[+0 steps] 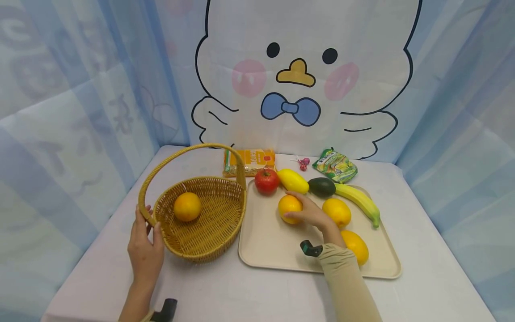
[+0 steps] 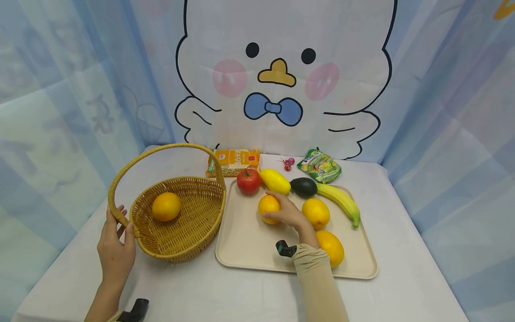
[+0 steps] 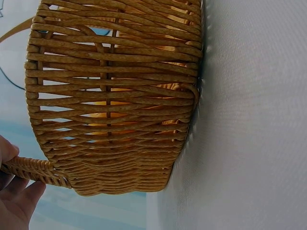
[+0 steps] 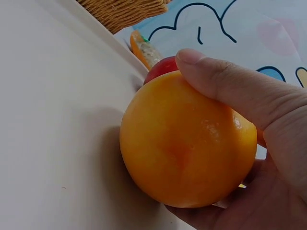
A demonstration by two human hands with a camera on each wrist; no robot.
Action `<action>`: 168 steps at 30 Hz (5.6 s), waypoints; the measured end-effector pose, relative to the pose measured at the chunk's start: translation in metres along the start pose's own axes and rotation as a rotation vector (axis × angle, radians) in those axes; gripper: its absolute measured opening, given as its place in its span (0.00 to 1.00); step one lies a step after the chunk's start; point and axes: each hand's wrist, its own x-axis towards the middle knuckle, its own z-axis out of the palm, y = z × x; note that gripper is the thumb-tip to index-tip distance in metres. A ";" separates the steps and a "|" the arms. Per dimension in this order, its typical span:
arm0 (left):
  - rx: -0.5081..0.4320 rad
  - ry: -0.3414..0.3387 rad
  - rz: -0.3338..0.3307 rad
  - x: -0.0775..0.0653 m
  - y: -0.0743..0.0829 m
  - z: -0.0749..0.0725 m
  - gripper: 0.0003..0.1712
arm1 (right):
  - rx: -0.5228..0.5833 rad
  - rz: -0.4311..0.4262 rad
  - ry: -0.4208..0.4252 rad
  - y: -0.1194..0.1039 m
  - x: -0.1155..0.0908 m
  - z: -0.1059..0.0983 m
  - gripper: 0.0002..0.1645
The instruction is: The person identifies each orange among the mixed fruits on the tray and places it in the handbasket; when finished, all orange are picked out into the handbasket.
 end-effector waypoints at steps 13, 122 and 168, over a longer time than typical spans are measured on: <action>0.017 -0.002 -0.011 -0.001 -0.001 -0.001 0.38 | 0.014 0.008 0.006 0.001 0.001 0.001 0.49; -0.010 0.008 0.002 0.000 -0.002 0.000 0.40 | -0.006 -0.342 -0.007 -0.104 0.009 0.029 0.42; -0.009 -0.028 -0.015 0.000 -0.003 -0.001 0.41 | 0.009 -0.479 -0.130 -0.132 0.033 0.069 0.42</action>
